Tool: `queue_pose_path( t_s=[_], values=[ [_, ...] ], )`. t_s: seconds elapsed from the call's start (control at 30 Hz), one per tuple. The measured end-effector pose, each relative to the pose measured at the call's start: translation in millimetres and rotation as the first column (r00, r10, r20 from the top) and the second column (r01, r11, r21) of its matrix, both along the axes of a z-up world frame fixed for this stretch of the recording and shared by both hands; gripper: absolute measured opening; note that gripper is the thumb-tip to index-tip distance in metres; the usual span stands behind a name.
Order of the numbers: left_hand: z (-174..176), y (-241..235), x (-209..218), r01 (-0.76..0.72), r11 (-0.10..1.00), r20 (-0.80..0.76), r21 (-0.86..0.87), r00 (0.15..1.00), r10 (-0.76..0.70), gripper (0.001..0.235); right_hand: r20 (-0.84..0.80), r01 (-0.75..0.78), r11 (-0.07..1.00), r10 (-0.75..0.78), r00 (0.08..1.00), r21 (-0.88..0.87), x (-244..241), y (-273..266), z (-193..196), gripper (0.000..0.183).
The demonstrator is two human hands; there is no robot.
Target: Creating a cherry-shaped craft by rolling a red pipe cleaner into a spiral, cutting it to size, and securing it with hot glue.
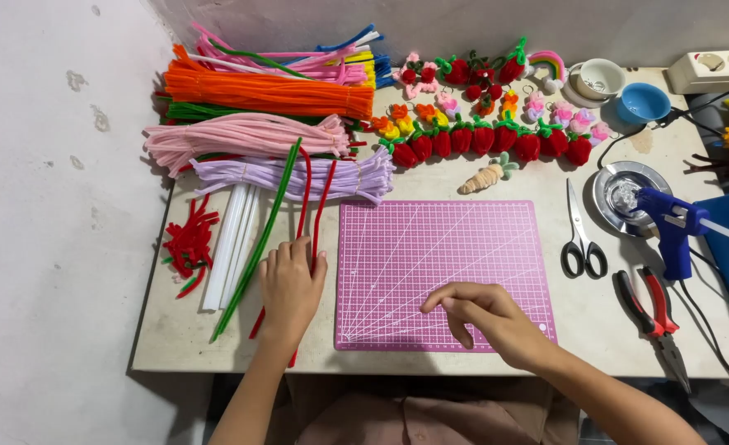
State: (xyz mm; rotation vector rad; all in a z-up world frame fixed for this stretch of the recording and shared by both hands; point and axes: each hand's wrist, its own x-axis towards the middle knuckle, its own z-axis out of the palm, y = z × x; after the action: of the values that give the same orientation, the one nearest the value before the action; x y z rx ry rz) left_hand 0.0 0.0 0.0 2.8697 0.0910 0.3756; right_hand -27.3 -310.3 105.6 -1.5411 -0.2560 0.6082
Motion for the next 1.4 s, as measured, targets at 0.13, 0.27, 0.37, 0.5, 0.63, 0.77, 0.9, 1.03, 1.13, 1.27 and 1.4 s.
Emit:
queue_pose_path(
  t_s=[0.13, 0.27, 0.37, 0.5, 0.63, 0.77, 0.9, 1.03, 1.13, 1.27, 1.4],
  values=[
    [-7.7, -3.1, 6.2, -0.024, 0.993, 0.022, 0.116, 1.0, 0.021, 0.025, 0.033, 0.088, 0.996, -0.088, 0.996, 0.017, 18.9, 12.1, -22.1, 0.032],
    [10.8, -5.8, 4.3, -0.02, 0.999, -0.024, -0.041, 1.0, 0.019, 0.015, 0.142, 0.155, 0.979, -0.136, 0.98, -0.131, 56.8, 15.6, -42.6, 0.021],
    [40.7, -10.7, -6.0, -0.008, 0.969, 0.011, -0.248, 1.0, 0.011, 0.019, 0.319, 0.241, 0.933, -0.151, 0.936, -0.267, 95.4, 12.7, -64.5, 0.017],
    [59.7, -21.9, -11.2, 0.067, 0.922, 0.144, -0.38, 0.99, -0.013, 0.023, 0.591, 0.412, 0.836, -0.136, 0.795, -0.362, 142.7, 6.8, -92.7, 0.016],
    [67.1, -35.6, -0.7, 0.15, 0.929, 0.222, -0.338, 0.972, -0.076, 0.02, 0.621, 0.488, 0.811, -0.209, 0.756, -0.322, 167.6, -2.8, -102.3, 0.012],
    [63.6, -47.9, 22.3, 0.251, 0.9, 0.191, -0.357, 0.963, -0.193, 0.021, 0.556, 0.515, 0.821, -0.315, 0.769, -0.248, 165.1, -12.6, -94.8, 0.015],
    [47.7, -66.1, 51.4, 0.329, 0.862, 0.107, -0.387, 0.944, -0.312, 0.025, 0.453, 0.513, 0.84, -0.393, 0.8, -0.177, 157.2, -21.7, -83.6, 0.014],
    [39.6, -84.7, 70.0, 0.36, 0.833, 0.071, -0.42, 0.928, -0.366, 0.024, 0.434, 0.514, 0.849, -0.418, 0.798, -0.127, 153.5, -30.8, -85.3, 0.013],
    [30.8, -99.5, 80.4, 0.379, 0.803, 0.059, -0.46, 0.915, -0.399, 0.022, 0.339, 0.464, 0.886, -0.431, 0.836, -0.017, 143.9, -25.2, -77.6, 0.025],
    [1.4, -114.5, 97.7, 0.445, 0.851, 0.134, -0.281, 0.896, -0.424, 0.019, 0.162, 0.338, 0.92, -0.371, 0.914, 0.201, 134.1, -27.3, -88.5, 0.03],
    [6.6, -124.3, 106.9, 0.343, 0.937, 0.619, -0.064, 0.75, -0.232, 0.029, 0.096, 0.406, 0.798, -0.493, 0.865, 0.446, 136.4, -32.9, -110.0, 0.032]
  ],
)
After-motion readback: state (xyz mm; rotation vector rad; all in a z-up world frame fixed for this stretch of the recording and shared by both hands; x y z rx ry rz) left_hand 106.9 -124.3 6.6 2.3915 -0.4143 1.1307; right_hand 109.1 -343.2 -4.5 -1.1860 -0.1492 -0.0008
